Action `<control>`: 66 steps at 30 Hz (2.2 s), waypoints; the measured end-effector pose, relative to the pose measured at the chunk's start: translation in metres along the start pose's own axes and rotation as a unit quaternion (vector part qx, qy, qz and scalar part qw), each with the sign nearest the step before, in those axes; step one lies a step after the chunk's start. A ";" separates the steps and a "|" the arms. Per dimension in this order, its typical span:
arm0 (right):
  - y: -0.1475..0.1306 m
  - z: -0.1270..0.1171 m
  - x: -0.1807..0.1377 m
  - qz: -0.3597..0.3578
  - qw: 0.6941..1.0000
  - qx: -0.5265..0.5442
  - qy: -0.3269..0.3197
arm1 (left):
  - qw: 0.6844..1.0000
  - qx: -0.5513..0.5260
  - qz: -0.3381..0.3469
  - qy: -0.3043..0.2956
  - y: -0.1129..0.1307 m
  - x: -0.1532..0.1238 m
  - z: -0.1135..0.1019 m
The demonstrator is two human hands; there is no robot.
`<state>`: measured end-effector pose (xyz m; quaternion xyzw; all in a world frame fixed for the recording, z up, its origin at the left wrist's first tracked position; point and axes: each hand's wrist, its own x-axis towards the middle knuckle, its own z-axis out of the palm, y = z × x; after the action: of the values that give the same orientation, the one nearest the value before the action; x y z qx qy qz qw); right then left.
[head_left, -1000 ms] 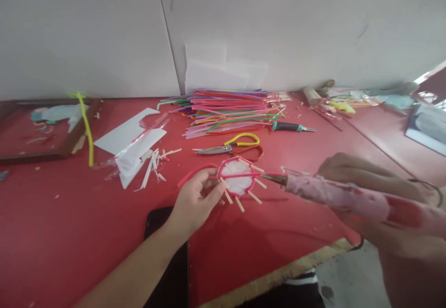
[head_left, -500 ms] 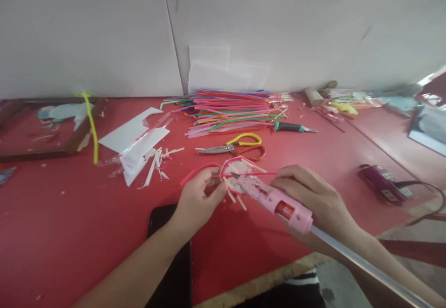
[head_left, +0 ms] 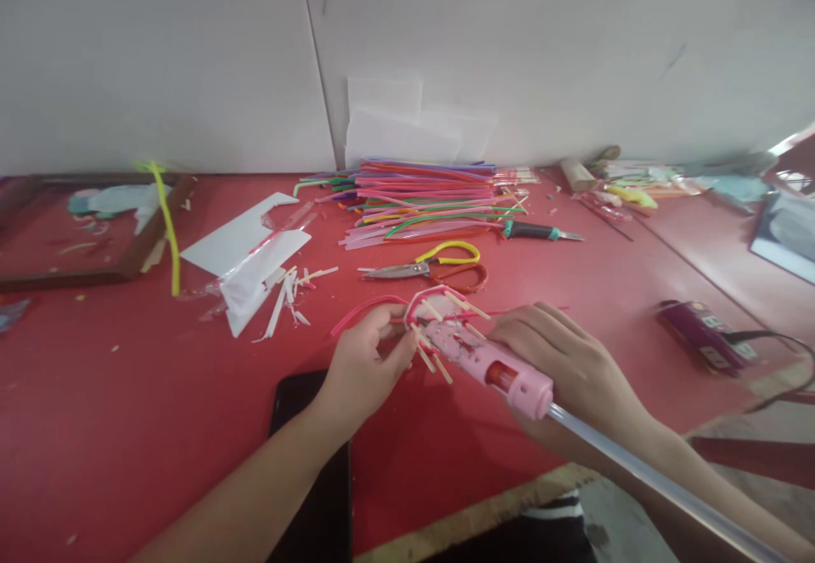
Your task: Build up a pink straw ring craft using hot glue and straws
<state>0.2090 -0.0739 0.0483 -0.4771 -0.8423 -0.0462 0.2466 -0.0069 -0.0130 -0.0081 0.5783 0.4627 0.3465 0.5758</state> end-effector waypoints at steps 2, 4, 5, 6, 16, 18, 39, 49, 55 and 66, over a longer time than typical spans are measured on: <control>0.000 0.001 -0.001 -0.001 1.000 0.001 0.000 | 1.000 0.004 0.001 0.001 0.000 0.000 0.000; 0.001 0.001 0.000 -0.004 1.000 0.001 -0.002 | 1.000 0.009 0.002 0.002 -0.001 0.001 0.000; 0.001 0.001 0.001 -0.006 1.000 -0.002 -0.003 | 1.000 0.010 0.003 0.002 -0.001 0.002 0.000; 0.001 0.000 0.001 -0.009 1.000 -0.007 -0.002 | 1.000 0.008 0.003 0.000 -0.002 0.002 0.000; 0.004 0.000 -0.001 0.016 1.000 -0.003 -0.014 | 1.000 -0.005 0.014 -0.012 -0.003 0.000 -0.001; 0.006 0.001 -0.003 0.018 1.000 -0.004 -0.019 | 1.000 -0.005 0.012 -0.012 -0.003 0.000 0.000; 0.001 0.004 -0.001 0.046 0.997 -0.059 0.017 | 0.999 0.024 0.032 -0.013 0.004 -0.001 -0.001; -0.001 0.002 0.000 0.051 0.995 -0.075 0.032 | 0.999 0.029 0.027 -0.017 0.006 0.001 -0.001; 0.000 0.004 -0.003 0.037 0.992 -0.115 0.021 | 0.999 0.024 0.019 -0.012 0.005 0.000 -0.001; -0.003 -0.002 -0.004 0.056 0.988 -0.142 0.012 | 0.999 0.014 0.027 -0.010 0.006 0.000 0.000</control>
<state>0.2086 -0.0792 0.0484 -0.5531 -0.7961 -0.1571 0.1886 -0.0064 -0.0120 -0.0025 0.6020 0.4458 0.3494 0.5628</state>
